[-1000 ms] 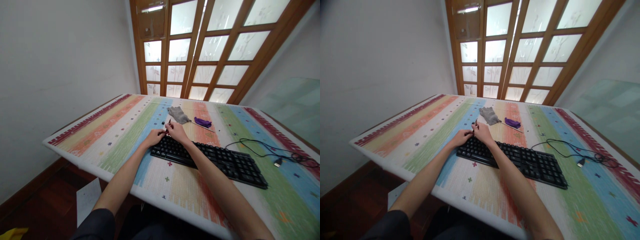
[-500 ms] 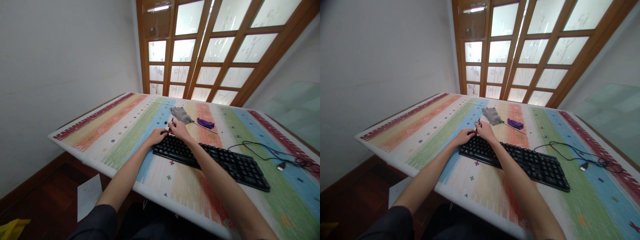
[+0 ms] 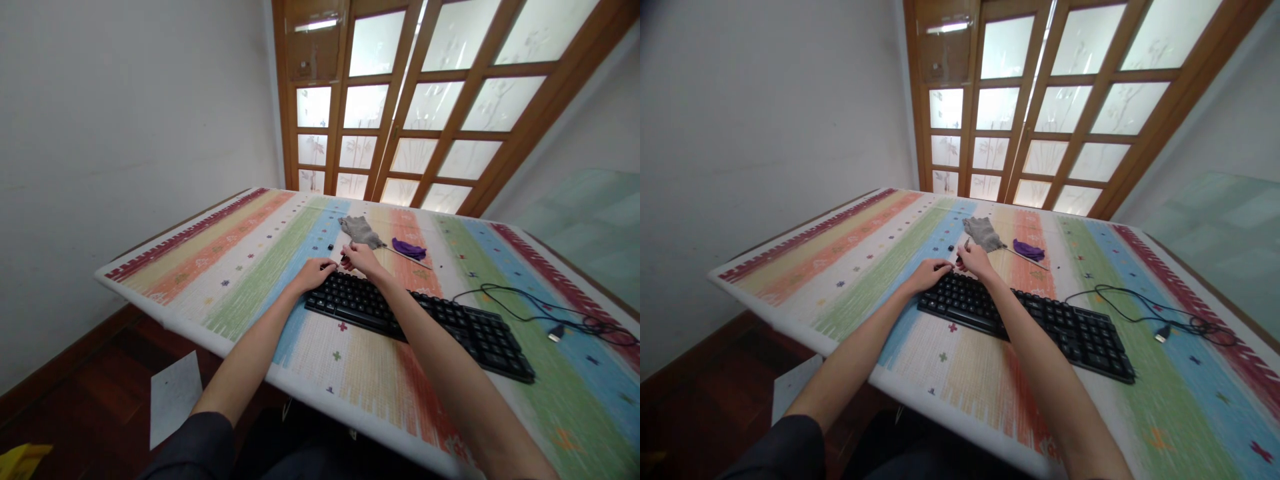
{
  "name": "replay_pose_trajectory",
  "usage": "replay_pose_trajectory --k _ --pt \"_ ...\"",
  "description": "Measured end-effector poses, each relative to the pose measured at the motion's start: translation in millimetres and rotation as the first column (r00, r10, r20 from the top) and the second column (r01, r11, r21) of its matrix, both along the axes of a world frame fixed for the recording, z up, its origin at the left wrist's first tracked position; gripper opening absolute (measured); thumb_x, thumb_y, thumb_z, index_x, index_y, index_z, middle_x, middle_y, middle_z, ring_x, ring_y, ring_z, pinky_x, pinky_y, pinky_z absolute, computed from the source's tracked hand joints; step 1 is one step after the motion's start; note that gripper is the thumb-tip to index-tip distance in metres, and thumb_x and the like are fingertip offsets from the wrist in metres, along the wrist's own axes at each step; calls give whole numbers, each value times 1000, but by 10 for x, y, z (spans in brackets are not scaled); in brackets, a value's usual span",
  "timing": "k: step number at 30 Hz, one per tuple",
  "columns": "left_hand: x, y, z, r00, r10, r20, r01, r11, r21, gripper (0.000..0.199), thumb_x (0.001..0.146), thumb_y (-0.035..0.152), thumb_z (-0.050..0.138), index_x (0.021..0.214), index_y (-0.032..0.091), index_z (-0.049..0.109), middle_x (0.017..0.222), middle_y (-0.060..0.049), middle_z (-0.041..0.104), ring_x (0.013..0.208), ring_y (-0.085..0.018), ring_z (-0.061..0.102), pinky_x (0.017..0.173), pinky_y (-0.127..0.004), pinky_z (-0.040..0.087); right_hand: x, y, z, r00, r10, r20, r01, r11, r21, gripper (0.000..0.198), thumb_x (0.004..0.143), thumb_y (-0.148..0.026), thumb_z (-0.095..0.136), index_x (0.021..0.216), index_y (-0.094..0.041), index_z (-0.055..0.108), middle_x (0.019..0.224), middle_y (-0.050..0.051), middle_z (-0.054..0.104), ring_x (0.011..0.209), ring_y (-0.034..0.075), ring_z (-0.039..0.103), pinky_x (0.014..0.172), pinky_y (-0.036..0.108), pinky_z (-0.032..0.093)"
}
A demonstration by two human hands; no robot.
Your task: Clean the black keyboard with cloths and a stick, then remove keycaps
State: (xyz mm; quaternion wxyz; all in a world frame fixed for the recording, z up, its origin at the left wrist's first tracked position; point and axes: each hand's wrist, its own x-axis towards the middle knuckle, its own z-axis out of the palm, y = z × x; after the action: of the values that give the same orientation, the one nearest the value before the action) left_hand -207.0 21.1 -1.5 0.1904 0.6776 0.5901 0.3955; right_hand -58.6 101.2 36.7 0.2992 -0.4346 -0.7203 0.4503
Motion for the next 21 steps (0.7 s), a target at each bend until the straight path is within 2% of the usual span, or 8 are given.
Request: replay_pose_trajectory --k 8,12,16,21 --pt "-21 9 -5 994 39 107 -49 994 94 18 85 28 65 97 19 75 96 -5 77 88 -20 71 84 -34 54 76 18 49 988 17 -153 -11 999 37 26 96 -33 54 77 -16 58 57 2 64 49 12 61 47 20 49" --pt "-46 27 -22 986 61 154 -84 986 147 11 80 24 71 90 19 73 92 -4 76 85 -19 69 82 -35 55 90 14 49 984 64 -163 -35 983 179 28 94 -39 55 79 -16 59 59 2 65 51 14 62 50 23 49" --pt "-50 40 -30 978 66 199 -101 980 173 8 75 20 73 83 18 70 86 -3 72 82 -18 67 77 -33 54 116 -27 45 991 104 -83 -70 937 342 28 94 -41 53 78 -18 58 63 3 68 56 15 63 58 25 50" --pt "-36 46 -27 957 67 281 -124 974 191 8 76 21 72 82 18 68 84 -2 70 79 -17 65 75 -32 53 138 -81 61 990 100 -99 -52 914 401 29 94 -42 51 79 -19 58 66 4 69 59 16 64 64 28 51"
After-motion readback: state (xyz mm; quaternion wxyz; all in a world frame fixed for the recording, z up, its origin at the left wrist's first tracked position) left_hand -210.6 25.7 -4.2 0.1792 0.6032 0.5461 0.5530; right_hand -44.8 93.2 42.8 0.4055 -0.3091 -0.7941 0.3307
